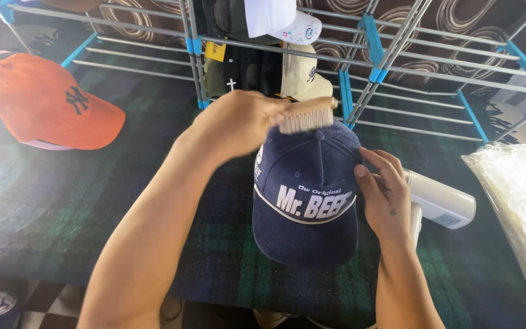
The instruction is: The person steams a blue baseball cap using a handheld garment steamer, moving the device over the crown and brim. They then brush the cap with a wooden brush and place it on a wooden hat form before putting it on a metal rack.
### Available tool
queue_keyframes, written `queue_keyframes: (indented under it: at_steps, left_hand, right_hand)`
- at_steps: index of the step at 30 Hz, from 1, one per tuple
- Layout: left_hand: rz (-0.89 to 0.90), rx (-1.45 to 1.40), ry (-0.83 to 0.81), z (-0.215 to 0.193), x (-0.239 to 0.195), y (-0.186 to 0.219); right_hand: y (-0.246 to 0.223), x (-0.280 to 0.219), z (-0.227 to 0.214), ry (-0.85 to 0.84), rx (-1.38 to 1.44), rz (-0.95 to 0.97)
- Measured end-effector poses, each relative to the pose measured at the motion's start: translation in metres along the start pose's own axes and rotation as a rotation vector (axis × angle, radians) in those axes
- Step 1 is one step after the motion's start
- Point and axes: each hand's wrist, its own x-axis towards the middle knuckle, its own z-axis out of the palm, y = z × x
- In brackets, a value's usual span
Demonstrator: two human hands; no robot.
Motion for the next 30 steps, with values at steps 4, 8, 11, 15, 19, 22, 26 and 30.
queue_keyframes:
  at_steps: [4,8,11,15,19,22,26,30]
  left_hand:
    - [-0.160,-0.206,0.032,0.045,-0.015,-0.054]
    - [-0.492,-0.167,-0.134,0.073,-0.068,-0.072]
    - [-0.591,-0.182,0.036,0.072,-0.085,-0.051]
    - [-0.223,-0.284,0.623,0.069,-0.095,0.046]
    - [-0.376,-0.301,0.684,0.121,-0.140,0.039]
    - [-0.489,-0.131,0.504,0.135,-0.179,-0.004]
    - [-0.872,-0.062,0.077,0.054,-0.191,0.001]
    - [-1.063,-0.312,0.290,-0.002,-0.179,0.036]
  right_hand:
    - [-0.001,-0.001,-0.002,-0.015,-0.025,-0.017]
    - [-0.004,-0.002,-0.002,-0.025,0.004,-0.022]
    - [-0.011,-0.004,0.000,-0.014,0.001,-0.002]
    - [-0.014,-0.007,0.002,0.012,0.014,0.032]
    - [-0.014,-0.018,-0.007,0.009,-0.032,0.054]
    - [0.003,-0.028,-0.031,0.055,-0.203,0.090]
    - [0.034,-0.038,-0.088,0.155,-0.466,0.314]
    - [0.041,-0.042,-0.126,-0.163,-0.836,0.665]
